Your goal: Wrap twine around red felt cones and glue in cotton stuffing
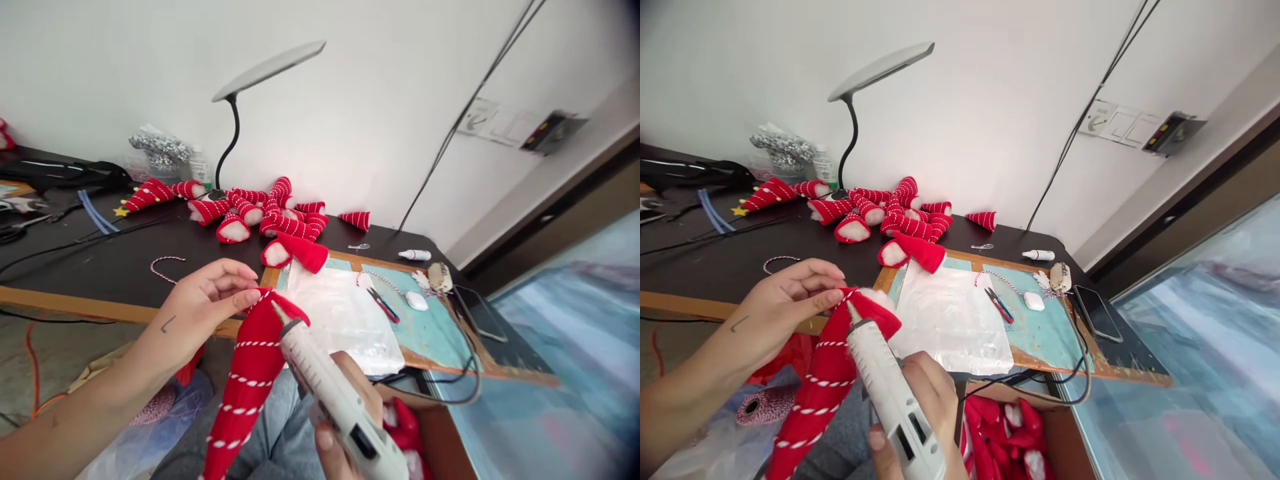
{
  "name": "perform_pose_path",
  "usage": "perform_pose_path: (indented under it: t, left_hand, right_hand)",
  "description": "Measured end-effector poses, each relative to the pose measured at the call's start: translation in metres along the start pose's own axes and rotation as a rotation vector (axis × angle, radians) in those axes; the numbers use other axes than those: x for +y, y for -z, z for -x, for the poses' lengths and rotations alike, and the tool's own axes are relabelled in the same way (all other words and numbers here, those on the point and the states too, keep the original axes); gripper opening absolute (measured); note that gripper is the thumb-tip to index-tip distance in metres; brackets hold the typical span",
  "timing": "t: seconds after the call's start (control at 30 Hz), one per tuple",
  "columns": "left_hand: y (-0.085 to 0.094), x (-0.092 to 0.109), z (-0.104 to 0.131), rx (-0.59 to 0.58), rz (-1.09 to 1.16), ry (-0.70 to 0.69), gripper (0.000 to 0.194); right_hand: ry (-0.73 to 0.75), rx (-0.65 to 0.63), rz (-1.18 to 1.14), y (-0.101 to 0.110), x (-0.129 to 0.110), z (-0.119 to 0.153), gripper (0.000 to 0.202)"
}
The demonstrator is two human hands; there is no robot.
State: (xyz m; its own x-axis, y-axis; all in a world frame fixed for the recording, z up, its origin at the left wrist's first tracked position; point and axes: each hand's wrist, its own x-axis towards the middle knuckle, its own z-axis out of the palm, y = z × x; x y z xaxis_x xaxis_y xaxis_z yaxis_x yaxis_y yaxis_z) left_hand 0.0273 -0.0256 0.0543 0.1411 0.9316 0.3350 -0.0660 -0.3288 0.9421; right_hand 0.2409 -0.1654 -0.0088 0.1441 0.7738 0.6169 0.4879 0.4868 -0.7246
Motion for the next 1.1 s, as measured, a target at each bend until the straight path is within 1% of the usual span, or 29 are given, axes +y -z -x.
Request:
perform_pose_path:
  t: [0.07, 0.1, 0.17, 0.27, 0.33, 0.4, 0.47, 0.53, 0.6, 0.67, 0.77, 0.9, 1.1]
  left_hand:
    - [-0.001, -0.002, 0.005, 0.0, 0.054, 0.046, 0.026]
    - [-0.001, -0.002, 0.006, 0.004, 0.075, 0.069, 0.026]
    - [-0.002, -0.002, 0.008, 0.016, 0.11, 0.114, 0.028]
    - [-0.004, 0.001, 0.008, 0.023, 0.138, 0.181, 0.033]
    - [-0.006, 0.004, 0.006, 0.019, 0.146, 0.21, 0.037]
    - [-0.008, 0.007, 0.005, 0.023, 0.153, 0.237, 0.04]
    - [-0.01, 0.009, 0.005, 0.042, 0.171, 0.268, 0.043]
    - [-0.01, 0.009, 0.004, 0.064, 0.191, 0.305, 0.045]
    - [-0.01, 0.009, 0.004, 0.077, 0.214, 0.334, 0.047]
    - [-0.009, 0.007, 0.004, 0.083, 0.24, 0.353, 0.048]
    - [-0.008, 0.005, 0.005, 0.079, 0.278, 0.357, 0.048]
    - [-0.008, 0.006, 0.007, 0.081, 0.275, 0.352, 0.047]
    - [-0.01, 0.005, 0.008, 0.08, 0.284, 0.364, 0.051]
  right_hand:
    - [0.008, 0.062, 0.029, -0.002, -0.005, 0.001, 0.043]
    - [0.025, 0.051, 0.024, -0.003, -0.008, -0.002, 0.04]
    - [0.056, -0.015, -0.018, -0.003, -0.012, -0.01, 0.037]
    - [0.078, -0.066, -0.03, -0.004, -0.015, -0.025, 0.047]
    - [0.113, -0.09, -0.004, -0.004, -0.014, -0.03, 0.046]
    - [0.143, -0.125, 0.013, -0.005, -0.013, -0.033, 0.042]
    - [0.147, -0.151, 0.023, -0.005, -0.012, -0.033, 0.043]
    - [0.148, -0.158, 0.033, -0.005, -0.012, -0.034, 0.045]
    - [0.187, -0.159, 0.04, -0.006, -0.012, -0.035, 0.044]
    - [0.209, -0.156, 0.038, -0.007, -0.013, -0.036, 0.041]
    - [0.185, -0.16, 0.036, -0.008, -0.014, -0.038, 0.041]
    - [0.241, -0.128, 0.065, -0.009, -0.012, -0.043, 0.041]
    - [0.273, -0.112, 0.073, -0.008, -0.012, -0.043, 0.036]
